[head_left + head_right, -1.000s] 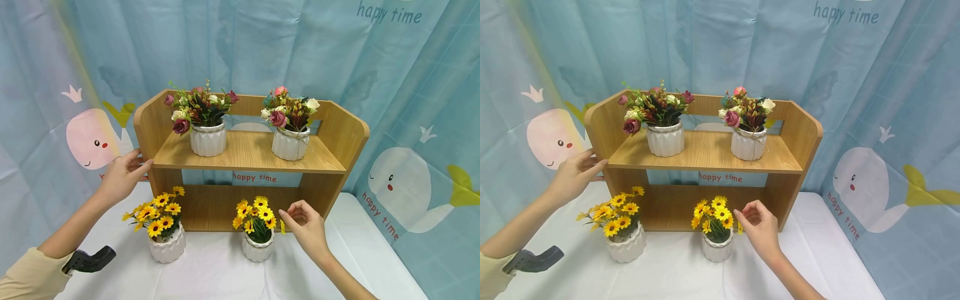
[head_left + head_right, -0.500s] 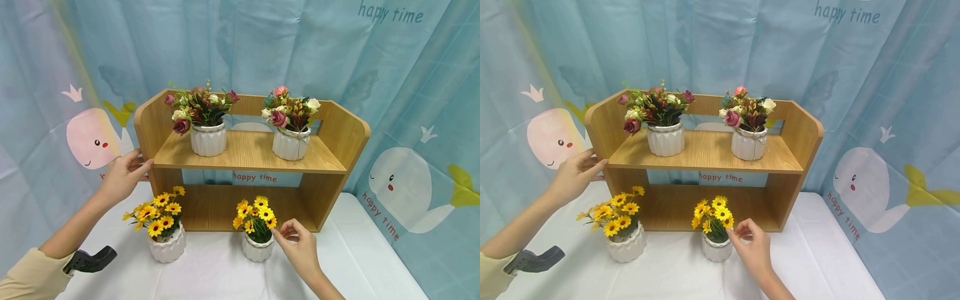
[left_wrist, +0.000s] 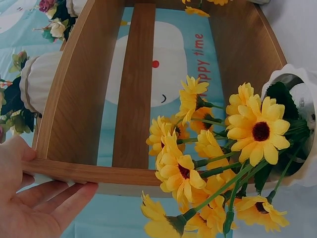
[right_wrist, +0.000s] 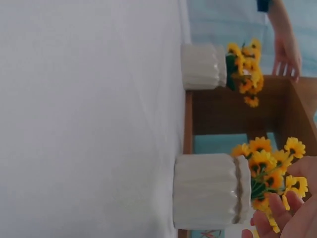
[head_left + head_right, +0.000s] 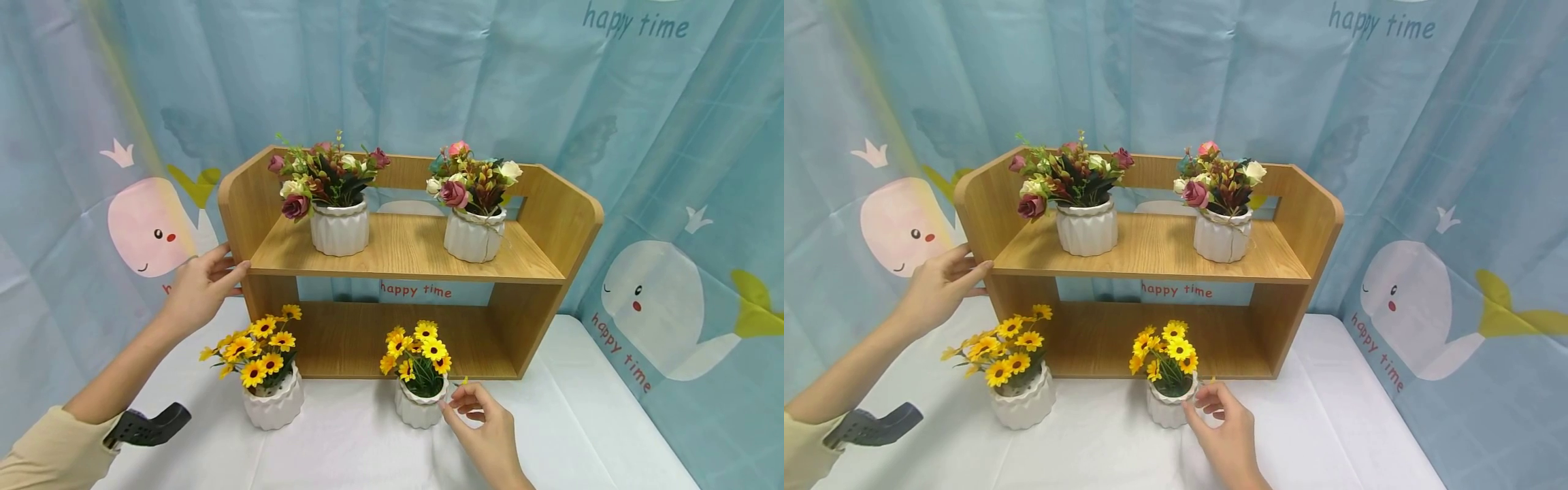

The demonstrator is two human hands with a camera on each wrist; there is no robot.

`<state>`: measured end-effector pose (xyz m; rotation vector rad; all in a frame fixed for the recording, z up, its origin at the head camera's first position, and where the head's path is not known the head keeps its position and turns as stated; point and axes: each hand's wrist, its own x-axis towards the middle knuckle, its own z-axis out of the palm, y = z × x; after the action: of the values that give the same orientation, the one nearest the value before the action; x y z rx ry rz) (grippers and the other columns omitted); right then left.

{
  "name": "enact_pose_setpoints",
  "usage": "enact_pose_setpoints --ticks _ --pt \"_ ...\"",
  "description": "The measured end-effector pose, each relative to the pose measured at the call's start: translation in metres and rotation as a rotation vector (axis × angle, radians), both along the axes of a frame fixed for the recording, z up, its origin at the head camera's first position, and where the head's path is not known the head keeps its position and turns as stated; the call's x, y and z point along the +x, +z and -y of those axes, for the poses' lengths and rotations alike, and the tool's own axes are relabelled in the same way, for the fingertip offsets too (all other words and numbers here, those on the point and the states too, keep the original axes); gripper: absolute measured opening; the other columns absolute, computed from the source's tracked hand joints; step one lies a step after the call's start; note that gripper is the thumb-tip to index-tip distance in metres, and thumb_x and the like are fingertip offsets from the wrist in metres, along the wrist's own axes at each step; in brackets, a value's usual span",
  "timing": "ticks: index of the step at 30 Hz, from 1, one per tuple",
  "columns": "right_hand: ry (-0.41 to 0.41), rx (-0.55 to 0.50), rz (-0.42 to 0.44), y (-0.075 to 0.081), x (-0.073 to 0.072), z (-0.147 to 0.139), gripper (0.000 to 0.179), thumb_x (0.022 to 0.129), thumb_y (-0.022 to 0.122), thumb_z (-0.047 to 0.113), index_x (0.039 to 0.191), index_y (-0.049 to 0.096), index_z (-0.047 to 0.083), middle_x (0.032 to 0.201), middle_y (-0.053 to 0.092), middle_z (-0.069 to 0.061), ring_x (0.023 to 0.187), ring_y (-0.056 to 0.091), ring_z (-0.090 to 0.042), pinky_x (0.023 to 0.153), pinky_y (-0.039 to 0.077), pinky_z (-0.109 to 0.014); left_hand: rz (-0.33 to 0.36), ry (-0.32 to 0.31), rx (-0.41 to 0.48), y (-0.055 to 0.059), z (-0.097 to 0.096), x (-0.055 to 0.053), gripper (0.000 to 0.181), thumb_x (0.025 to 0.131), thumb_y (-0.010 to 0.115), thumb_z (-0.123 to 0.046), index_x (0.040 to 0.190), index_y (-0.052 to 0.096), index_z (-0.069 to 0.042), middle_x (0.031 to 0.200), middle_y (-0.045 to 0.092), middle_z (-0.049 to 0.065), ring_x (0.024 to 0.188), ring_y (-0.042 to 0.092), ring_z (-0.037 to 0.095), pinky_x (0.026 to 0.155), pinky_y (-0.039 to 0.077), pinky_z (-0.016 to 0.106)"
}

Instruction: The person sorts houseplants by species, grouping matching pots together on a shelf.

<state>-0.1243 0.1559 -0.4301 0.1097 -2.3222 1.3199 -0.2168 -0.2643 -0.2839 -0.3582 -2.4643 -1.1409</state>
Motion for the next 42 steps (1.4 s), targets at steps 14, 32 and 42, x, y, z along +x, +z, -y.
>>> enact_pose_setpoints --ticks 14,32,42 --pt "0.045 0.014 0.132 -0.013 -0.002 0.004 0.035 0.083 0.091 0.016 0.112 0.072 0.011 0.115 0.076 -0.010 0.098 0.076 -0.034 0.071 0.066 -0.039 0.001 0.001 -0.001 -0.001 0.001 0.000 0.052 0.111 0.056 -0.017 0.149 0.045 0.016 0.129 0.061 0.045 0.107 0.069 0.058 0.066 0.063 0.020" --pt "0.128 0.020 0.060 -0.023 -0.005 0.019 0.033 0.083 0.088 0.007 0.111 0.071 0.006 0.142 0.057 -0.036 0.125 0.059 -0.059 0.075 0.067 -0.044 -0.016 0.000 0.001 -0.001 0.000 -0.001 0.048 0.110 0.057 -0.016 0.145 0.049 0.017 0.127 0.061 0.045 0.106 0.069 0.058 0.063 0.057 0.010" --pt "0.186 0.020 0.032 -0.022 -0.015 0.015 0.031 0.080 0.092 0.007 0.097 0.066 0.008 0.120 0.069 -0.026 0.123 0.062 -0.058 0.074 0.067 -0.037 0.001 -0.001 0.008 0.000 0.000 0.000 0.052 0.111 0.056 -0.018 0.148 0.046 0.017 0.129 0.060 0.046 0.108 0.069 0.058 0.064 0.060 0.014"
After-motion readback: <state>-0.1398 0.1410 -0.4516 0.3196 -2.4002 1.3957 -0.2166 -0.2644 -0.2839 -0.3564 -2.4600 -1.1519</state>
